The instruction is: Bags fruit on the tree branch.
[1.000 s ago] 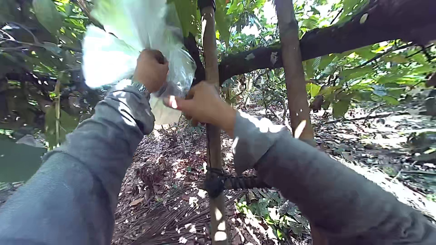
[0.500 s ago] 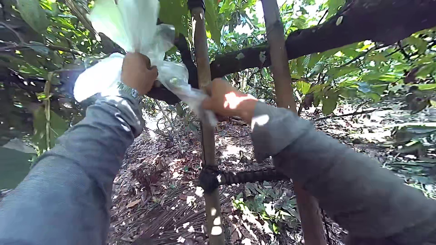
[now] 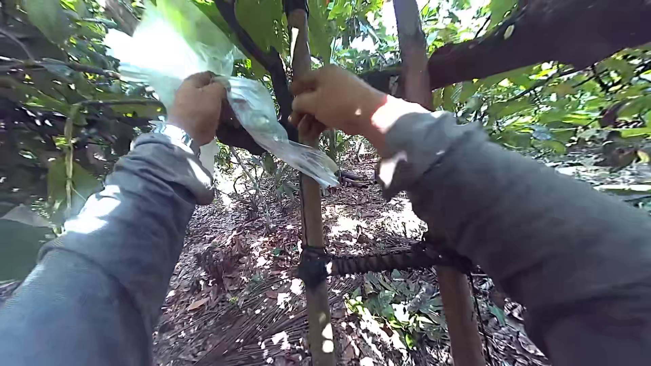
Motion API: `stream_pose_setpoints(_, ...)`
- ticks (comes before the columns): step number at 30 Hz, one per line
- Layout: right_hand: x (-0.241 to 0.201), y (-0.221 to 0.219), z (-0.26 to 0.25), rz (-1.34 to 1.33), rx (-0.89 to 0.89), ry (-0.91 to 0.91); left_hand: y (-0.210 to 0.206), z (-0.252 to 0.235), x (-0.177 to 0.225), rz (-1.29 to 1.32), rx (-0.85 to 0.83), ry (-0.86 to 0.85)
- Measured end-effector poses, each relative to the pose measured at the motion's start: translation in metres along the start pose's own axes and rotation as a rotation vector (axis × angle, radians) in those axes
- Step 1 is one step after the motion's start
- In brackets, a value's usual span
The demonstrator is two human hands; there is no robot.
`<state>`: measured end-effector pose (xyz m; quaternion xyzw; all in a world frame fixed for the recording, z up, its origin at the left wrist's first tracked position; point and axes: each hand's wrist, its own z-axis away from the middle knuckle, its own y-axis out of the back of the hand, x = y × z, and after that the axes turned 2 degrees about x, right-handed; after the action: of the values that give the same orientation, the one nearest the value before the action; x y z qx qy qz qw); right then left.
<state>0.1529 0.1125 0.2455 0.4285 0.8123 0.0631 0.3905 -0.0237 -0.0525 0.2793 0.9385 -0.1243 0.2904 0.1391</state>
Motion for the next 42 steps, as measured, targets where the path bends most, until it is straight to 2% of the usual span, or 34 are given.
stream_pose_setpoints(6,-0.002,-0.037,-0.055,0.205,-0.172,-0.109,0.008,0.015,0.001,-0.603,-0.054,-0.184)
stream_pose_setpoints(9,-0.014,-0.046,-0.072,0.243,-0.134,-0.143,0.012,0.018,0.004,-0.749,-0.099,-0.176)
stream_pose_setpoints(13,-0.035,-0.055,-0.062,0.59,0.034,-0.097,0.014,0.016,0.003,-0.636,-0.107,-0.142)
stream_pose_setpoints(15,-0.031,-0.06,-0.061,0.622,0.118,-0.06,0.012,0.015,0.009,-0.506,-0.095,-0.109)
stream_pose_setpoints(17,-0.025,-0.064,-0.063,0.645,0.129,-0.029,0.014,0.014,0.015,-0.477,-0.108,-0.142)
stream_pose_setpoints(20,-0.016,-0.06,-0.065,0.593,0.141,0.022,0.009,0.011,0.017,-0.528,-0.088,-0.149)
stream_pose_setpoints(25,-0.023,-0.033,-0.067,0.192,0.003,0.152,-0.007,-0.007,0.021,-0.366,0.058,-0.087)
stream_pose_setpoints(28,-0.034,-0.024,-0.066,0.416,-0.007,0.19,-0.02,-0.016,0.024,-0.117,0.052,-0.051)
stream_pose_setpoints(30,-0.03,-0.018,-0.073,0.613,0.003,0.142,-0.027,-0.017,0.022,0.098,-0.008,-0.046)
stream_pose_setpoints(32,-0.027,-0.014,-0.076,0.76,-0.019,0.073,-0.024,-0.014,0.023,0.179,-0.034,-0.037)
stream_pose_setpoints(33,-0.023,-0.013,-0.077,0.785,0.007,0.063,-0.02,-0.015,0.02,0.139,-0.038,-0.041)
stream_pose_setpoints(35,-0.014,-0.011,-0.08,0.693,0.111,0.073,-0.005,-0.018,0.007,-0.136,-0.023,-0.105)
stream_pose_setpoints(37,-0.008,-0.009,-0.082,0.496,0.215,0.055,0.012,-0.015,-0.004,-0.476,-0.115,-0.21)
stream_pose_setpoints(38,-0.008,-0.01,-0.082,0.42,0.239,0.029,0.017,-0.012,-0.008,-0.56,-0.188,-0.23)
stream_pose_setpoints(40,-0.009,-0.012,-0.082,0.333,0.258,-0.007,0.017,-0.009,-0.01,-0.572,-0.323,-0.217)
stream_pose_setpoints(42,-0.01,-0.015,-0.082,0.275,0.26,-0.018,0.013,-0.008,-0.005,-0.528,-0.363,-0.192)
